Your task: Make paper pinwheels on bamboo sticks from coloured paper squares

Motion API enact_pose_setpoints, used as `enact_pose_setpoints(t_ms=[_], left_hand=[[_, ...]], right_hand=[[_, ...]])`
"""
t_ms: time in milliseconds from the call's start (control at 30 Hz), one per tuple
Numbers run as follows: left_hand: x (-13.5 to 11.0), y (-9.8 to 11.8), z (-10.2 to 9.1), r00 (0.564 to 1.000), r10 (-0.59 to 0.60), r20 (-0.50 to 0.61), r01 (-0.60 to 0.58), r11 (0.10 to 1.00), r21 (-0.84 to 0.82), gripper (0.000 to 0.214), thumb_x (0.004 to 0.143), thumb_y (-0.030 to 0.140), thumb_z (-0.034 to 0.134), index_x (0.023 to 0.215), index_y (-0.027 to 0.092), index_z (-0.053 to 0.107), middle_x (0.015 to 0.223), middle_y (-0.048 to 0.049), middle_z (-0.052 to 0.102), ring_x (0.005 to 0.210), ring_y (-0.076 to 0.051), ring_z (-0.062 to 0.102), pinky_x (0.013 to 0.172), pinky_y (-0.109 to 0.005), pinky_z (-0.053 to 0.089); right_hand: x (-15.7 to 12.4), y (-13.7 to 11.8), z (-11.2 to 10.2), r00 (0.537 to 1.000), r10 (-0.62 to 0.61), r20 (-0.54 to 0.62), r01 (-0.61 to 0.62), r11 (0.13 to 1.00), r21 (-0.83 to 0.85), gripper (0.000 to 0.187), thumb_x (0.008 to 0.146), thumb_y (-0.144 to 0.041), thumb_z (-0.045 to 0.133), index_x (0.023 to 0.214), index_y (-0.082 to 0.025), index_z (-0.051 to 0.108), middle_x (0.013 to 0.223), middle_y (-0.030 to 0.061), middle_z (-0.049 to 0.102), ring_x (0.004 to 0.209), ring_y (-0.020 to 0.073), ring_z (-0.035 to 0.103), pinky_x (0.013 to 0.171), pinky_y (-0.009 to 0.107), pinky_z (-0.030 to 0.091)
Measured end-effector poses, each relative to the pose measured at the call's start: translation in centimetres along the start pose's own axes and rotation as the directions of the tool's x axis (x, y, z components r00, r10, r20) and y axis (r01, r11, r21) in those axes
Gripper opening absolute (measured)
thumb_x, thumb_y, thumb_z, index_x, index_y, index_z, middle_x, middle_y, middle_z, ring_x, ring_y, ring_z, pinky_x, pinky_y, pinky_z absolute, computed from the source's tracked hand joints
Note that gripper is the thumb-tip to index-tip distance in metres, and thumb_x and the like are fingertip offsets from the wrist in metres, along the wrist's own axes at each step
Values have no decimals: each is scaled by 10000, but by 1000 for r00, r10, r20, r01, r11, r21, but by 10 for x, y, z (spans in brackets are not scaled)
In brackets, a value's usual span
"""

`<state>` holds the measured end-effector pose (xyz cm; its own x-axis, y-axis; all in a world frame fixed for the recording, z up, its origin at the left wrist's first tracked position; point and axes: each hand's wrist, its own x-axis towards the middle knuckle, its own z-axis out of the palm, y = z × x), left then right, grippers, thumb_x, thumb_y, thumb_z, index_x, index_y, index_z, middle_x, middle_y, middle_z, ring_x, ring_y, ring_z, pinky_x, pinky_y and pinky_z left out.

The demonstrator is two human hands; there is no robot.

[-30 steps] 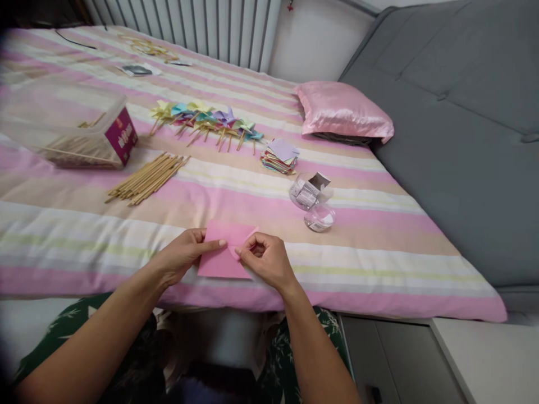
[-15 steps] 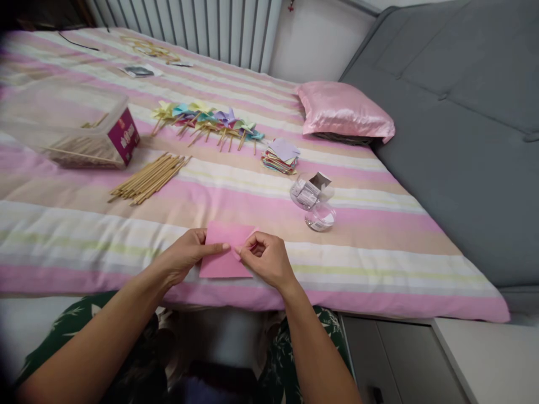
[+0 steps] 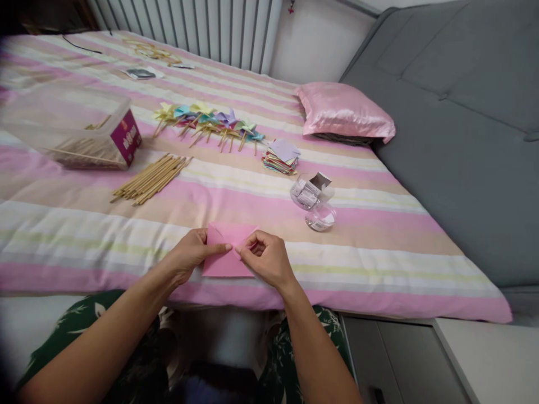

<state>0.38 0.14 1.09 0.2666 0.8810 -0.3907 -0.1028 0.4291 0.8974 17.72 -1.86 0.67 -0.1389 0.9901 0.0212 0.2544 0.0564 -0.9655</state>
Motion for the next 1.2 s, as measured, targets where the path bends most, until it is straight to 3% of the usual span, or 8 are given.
enact_pose_setpoints(t_ms=[67, 133, 200, 267, 467, 800, 967, 1200], left_hand=[[-1, 0, 2, 1000, 11, -21, -12, 999, -30, 358, 498, 266, 814, 797, 102, 705, 698, -55, 706, 606, -161, 614, 566, -242, 449], [-1, 0, 3, 998, 35, -53, -39, 997, -74, 376, 503, 268, 814, 823, 102, 705, 725, -57, 711, 619, -162, 617, 583, -245, 453], [0, -2, 5, 994, 72, -85, -82, 990, -117, 370, 520, 264, 809, 837, 106, 702, 744, -56, 713, 639, -161, 620, 607, -248, 459], [1, -4, 6, 988, 110, -108, -125, 981, -147, 343, 544, 265, 798, 833, 109, 699, 739, -51, 710, 654, -161, 620, 625, -251, 461], [0, -7, 11, 977, 159, -141, -183, 967, -175, 272, 564, 279, 797, 758, 122, 691, 697, -22, 694, 604, -128, 587, 572, -220, 433], [-5, -3, 14, 991, 125, -51, -132, 977, -170, 273, 572, 263, 798, 789, 126, 705, 760, -41, 709, 653, -141, 602, 627, -234, 450], [-5, 4, 5, 991, 134, 17, -130, 980, -148, 205, 638, 320, 744, 732, 144, 698, 707, -26, 685, 627, -135, 594, 632, -241, 449], [-8, 14, -4, 991, 45, 124, -50, 998, 40, 269, 672, 400, 688, 593, 146, 650, 526, 2, 562, 476, -103, 462, 453, -213, 319]], right_hand=[[1, 1, 2, 999, -8, -42, 10, 998, 56, 216, 710, -328, 688, 780, -183, 544, 697, 15, 618, 606, 137, 616, 545, 237, 474], [2, 2, 5, 994, -12, -111, 25, 994, 110, 444, 660, -329, 733, 1024, -213, 506, 836, 17, 625, 632, 122, 614, 562, 231, 485], [3, 4, 7, 986, -7, -166, 33, 988, 151, 749, 615, -323, 768, 1241, -263, 361, 972, 31, 611, 677, 120, 620, 595, 237, 497], [3, 6, 10, 986, 13, -164, 19, 981, 192, 836, 610, -324, 774, 1299, -269, 304, 991, 38, 612, 730, 134, 624, 630, 248, 500], [1, 8, 15, 997, 38, -67, -16, 952, 304, 282, 725, -361, 690, 920, -170, 620, 892, 54, 649, 826, 165, 607, 752, 274, 480], [1, 5, 13, 985, 117, -124, -65, 929, 364, 239, 686, -387, 708, 755, -171, 634, 732, 15, 636, 667, 144, 569, 634, 250, 457], [2, 1, 4, 977, 205, -62, -158, 883, 442, 261, 653, -375, 725, 788, -167, 644, 765, 34, 662, 722, 179, 592, 671, 282, 477], [-1, 2, -2, 965, 230, 127, -263, 850, 456, 207, 661, -336, 724, 738, -161, 644, 759, 19, 669, 706, 158, 588, 670, 265, 453]])
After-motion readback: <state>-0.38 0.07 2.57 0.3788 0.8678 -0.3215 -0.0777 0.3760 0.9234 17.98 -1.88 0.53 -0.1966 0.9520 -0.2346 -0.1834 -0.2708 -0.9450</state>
